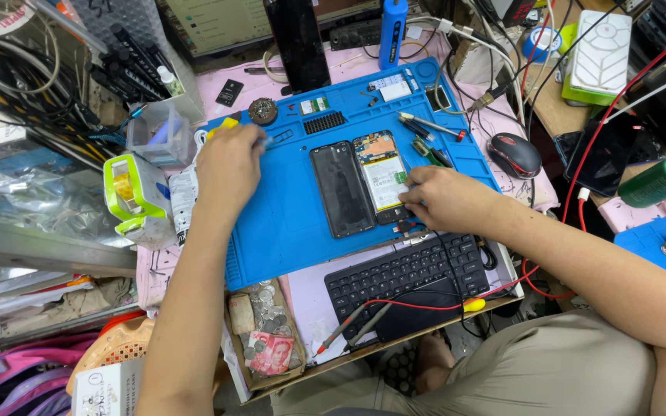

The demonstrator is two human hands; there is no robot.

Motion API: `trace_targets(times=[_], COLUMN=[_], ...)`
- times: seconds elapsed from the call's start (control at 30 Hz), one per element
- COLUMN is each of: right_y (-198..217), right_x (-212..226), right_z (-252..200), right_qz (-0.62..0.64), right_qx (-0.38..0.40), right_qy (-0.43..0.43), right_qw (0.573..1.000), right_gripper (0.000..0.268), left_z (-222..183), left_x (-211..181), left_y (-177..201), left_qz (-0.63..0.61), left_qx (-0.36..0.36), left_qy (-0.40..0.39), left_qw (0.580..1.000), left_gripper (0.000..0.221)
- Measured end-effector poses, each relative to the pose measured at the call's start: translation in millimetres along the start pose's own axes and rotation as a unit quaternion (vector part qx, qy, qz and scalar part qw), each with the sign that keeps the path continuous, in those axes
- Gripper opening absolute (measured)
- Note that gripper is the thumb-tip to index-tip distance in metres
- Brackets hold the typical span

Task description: The person performs a repair on a mobile phone by removing the internal battery and disconnected components from the frame, handling various small internal parts and a adhesive tube while working on a blue repair mat.

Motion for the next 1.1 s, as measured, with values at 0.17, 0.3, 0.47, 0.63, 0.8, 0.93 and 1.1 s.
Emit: trace_targets(times=[0.17, 0.3, 0.47, 0.63, 0.8, 0.93, 1.1], right_y=[0.8, -0.7, -0.9, -0.1, 0.3, 0.7, -0.2], right_x=[0.6, -1.4, -1.3, 0.1, -1.2, 0.4, 0.1], right_z=[0.7, -1.2, -0.6, -1.0, -2.8, -2.1, -0.8], right_qz=[0.002, 0.01, 0.006, -0.001, 0.005, -0.005, -0.014], right_qx=[-0.006, -0.021, -0.004, 0.005, -0.008, -0.011, 0.011], right_qy=[0.001, 0.017, -0.002, -0.005, 0.001, 0.012, -0.005], right_qw=[1.0, 1.0, 1.0, 1.0, 1.0, 1.0, 1.0], right_gripper=[0.017, 0.017, 0.017, 0.019, 0.021, 0.023, 0.022], left_z=[22.2, 20.0, 14.6, -22.2, -73.9, -103.4, -126.5], left_x=[11.5, 13.4, 2.4, -45.8, -71.0, -50.6, -32.8], left_y=[-30.9, -53.8, -48.0, -6.8, 51.1, 87.1, 88.8], left_qz=[0.043, 0.008, -0.023, -0.089, -0.032, 0.124, 0.135], left_qx=[0.026, 0.045, 0.025, -0.015, -0.073, -0.065, -0.039], left_qy=[-0.094, -0.087, -0.078, -0.026, 0.044, 0.162, 0.208], left_qw=[0.994, 0.995, 0.996, 0.996, 0.996, 0.977, 0.968], left_gripper=[0.009, 0.012, 0.017, 0.022, 0.018, 0.029, 0.043])
Point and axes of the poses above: each hand's wrist, its own z-axis towards the middle knuckle, its own y-axis out of the back of the hand, x = y × z, the point moved 1 cm from there along z, towards the middle knuckle, and after that the axes turned 9 degrees about -x, right-handed, at the moved point
